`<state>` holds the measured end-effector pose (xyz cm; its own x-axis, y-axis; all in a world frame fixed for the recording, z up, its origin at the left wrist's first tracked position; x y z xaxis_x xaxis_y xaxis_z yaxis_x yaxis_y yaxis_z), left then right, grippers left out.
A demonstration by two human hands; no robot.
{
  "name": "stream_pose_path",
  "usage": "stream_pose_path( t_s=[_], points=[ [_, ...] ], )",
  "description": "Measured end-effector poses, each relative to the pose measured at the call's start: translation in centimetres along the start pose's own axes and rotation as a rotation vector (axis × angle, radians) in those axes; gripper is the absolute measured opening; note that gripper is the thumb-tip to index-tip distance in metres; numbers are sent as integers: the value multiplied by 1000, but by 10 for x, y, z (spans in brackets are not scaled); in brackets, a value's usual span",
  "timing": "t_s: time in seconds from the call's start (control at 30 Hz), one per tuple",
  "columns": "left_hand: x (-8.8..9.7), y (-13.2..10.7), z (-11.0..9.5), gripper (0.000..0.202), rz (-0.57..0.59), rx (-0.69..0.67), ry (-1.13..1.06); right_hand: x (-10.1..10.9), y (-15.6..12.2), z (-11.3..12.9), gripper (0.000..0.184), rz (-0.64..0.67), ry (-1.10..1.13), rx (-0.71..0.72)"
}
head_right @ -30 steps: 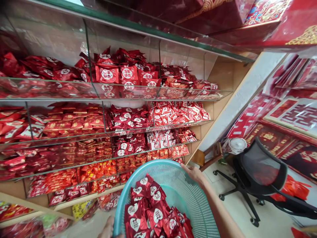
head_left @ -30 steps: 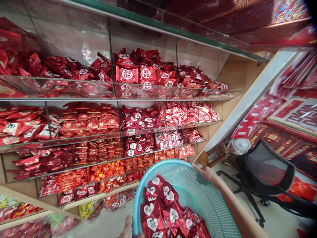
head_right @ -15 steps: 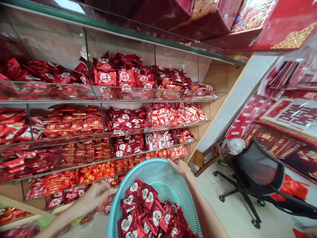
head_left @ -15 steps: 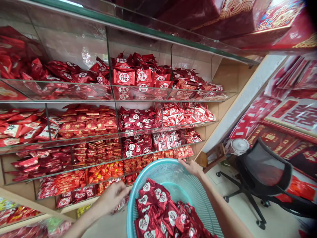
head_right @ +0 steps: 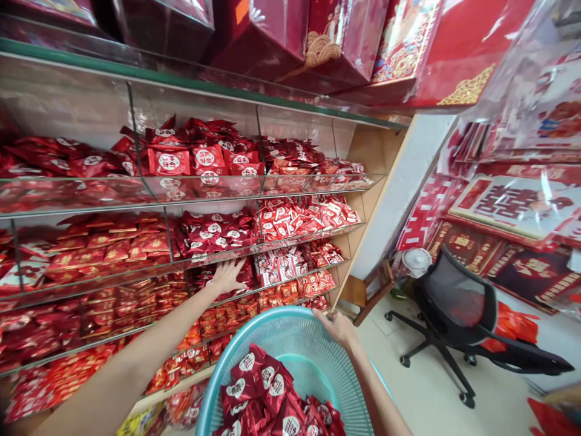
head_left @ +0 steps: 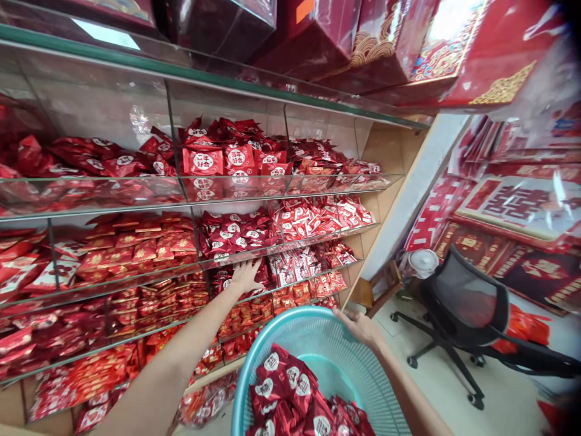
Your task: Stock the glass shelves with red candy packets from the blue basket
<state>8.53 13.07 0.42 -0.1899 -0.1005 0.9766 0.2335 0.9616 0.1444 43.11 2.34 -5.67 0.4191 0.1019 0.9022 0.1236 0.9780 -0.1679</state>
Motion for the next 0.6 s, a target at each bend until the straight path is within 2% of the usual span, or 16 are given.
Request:
stream_pose_path(
  t_s=[0.1,0.2,0.37,0.6],
  points=[
    [1,10,18,71,85,-25,-142,1,-1,-12,57,-18,13,-30],
    [9,15,40,57,134,10,-285,1,-1,-17,59,-24,14,-23],
    [12,13,60,57,138,28,-300,0,4,-10,59,-12,0,-29],
    [-1,8,63,64,106,67,-204,-4,19,5,63,-19,-38,-5]
  ],
)
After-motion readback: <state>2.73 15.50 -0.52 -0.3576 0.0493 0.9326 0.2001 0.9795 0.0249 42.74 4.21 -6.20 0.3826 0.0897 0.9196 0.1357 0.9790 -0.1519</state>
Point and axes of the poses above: each hand's wrist, its own y-axis towards the middle knuckle, its own x-axis out of the back of the hand, z = x × y, the point moved 5 cm from there along y, towards the middle knuckle, and after that the axes turned 4 degrees about -y, right-handed, at the moved point
